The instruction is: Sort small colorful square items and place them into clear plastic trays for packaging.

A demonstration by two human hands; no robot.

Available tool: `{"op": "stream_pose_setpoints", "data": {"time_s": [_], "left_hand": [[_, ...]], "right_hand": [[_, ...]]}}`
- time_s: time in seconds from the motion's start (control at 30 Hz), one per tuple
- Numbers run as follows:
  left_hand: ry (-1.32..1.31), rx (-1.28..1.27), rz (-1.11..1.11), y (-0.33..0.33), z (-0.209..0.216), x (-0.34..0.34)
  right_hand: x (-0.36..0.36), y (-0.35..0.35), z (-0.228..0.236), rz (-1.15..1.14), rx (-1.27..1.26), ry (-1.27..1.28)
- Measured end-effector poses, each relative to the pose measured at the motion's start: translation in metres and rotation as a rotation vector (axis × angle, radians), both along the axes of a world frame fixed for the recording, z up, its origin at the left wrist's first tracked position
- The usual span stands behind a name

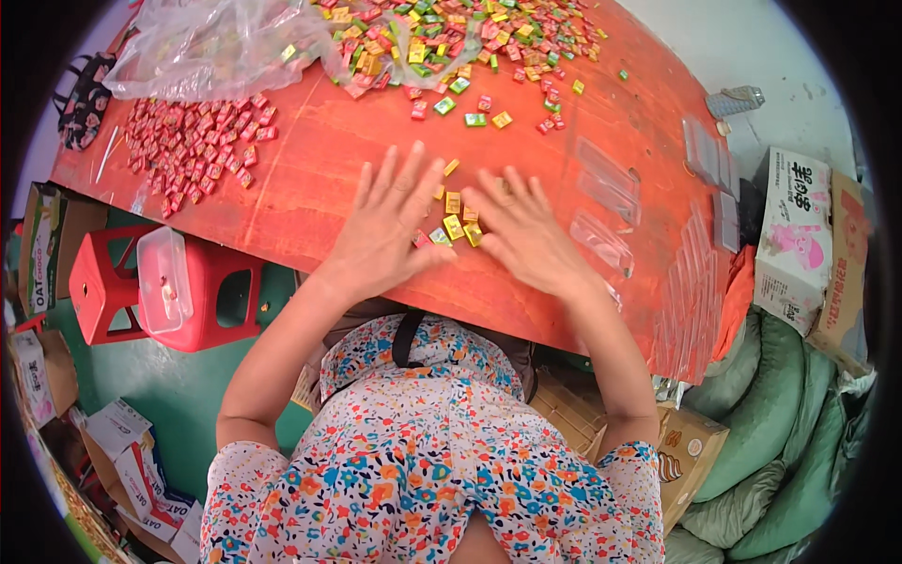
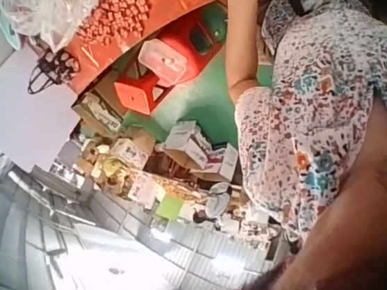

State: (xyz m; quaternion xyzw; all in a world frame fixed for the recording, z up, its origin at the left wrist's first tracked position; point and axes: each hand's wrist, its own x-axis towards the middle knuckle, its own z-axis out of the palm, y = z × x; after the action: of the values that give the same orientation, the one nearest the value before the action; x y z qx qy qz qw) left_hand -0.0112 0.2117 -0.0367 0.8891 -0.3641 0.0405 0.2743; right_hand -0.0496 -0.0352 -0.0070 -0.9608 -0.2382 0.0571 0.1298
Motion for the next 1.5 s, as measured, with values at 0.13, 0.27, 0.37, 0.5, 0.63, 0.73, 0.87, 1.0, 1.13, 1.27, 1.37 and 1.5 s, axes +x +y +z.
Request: {"op": "stream_pose_setpoints", "data": {"time_s": [0.13, 0.27, 0.37, 0.5, 0.63, 0.73, 0.87, 1.0, 1.13, 1.27, 1.37, 1.5], "left_hand": [[-0.007, 0.016, 0.006, 0.035, 0.004, 0.003], [-0.098, 0.012, -0.108, 0.036, 0.011, 0.008], [-0.145, -0.017, -0.171, 0.03, 0.011, 0.016], [-0.204, 0.041, -0.244, 0.024, 0.013, 0.025], [-0.18, -0.01, -0.238, 0.021, 0.016, 0.027], [-0.175, -0.013, -0.171, 0.03, 0.022, 0.02], [-0.062, -0.09, -0.007, 0.038, 0.023, -0.013], [0.042, -0.107, 0.117, 0.025, 0.019, -0.04], [0.19, -0.152, 0.138, 0.017, 0.016, -0.041], [0.203, -0.138, 0.124, 0.011, 0.019, -0.037], [0.146, -0.139, 0.111, 0.004, 0.017, -0.034], [0.135, -0.126, 0.085, 0.0, 0.017, -0.031]], "right_hand": [[-0.006, -0.013, 0.009, -0.14, 0.203, -0.215], [-0.014, 0.011, 0.015, -0.071, 0.226, -0.318], [-0.019, 0.035, 0.019, -0.114, 0.236, -0.239], [-0.013, 0.039, 0.005, -0.194, 0.236, -0.225], [-0.011, 0.031, -0.001, -0.235, 0.34, -0.21], [-0.018, 0.025, 0.003, -0.248, 0.384, -0.218], [-0.028, 0.013, 0.0, -0.172, 0.317, -0.232], [-0.036, 0.015, 0.002, -0.16, 0.301, -0.186], [-0.036, 0.024, 0.01, -0.217, 0.348, -0.09], [-0.031, 0.028, 0.01, -0.219, 0.295, -0.025], [-0.03, 0.028, 0.009, -0.228, 0.312, 0.001], [-0.028, 0.03, 0.009, -0.221, 0.329, -0.009]]}}
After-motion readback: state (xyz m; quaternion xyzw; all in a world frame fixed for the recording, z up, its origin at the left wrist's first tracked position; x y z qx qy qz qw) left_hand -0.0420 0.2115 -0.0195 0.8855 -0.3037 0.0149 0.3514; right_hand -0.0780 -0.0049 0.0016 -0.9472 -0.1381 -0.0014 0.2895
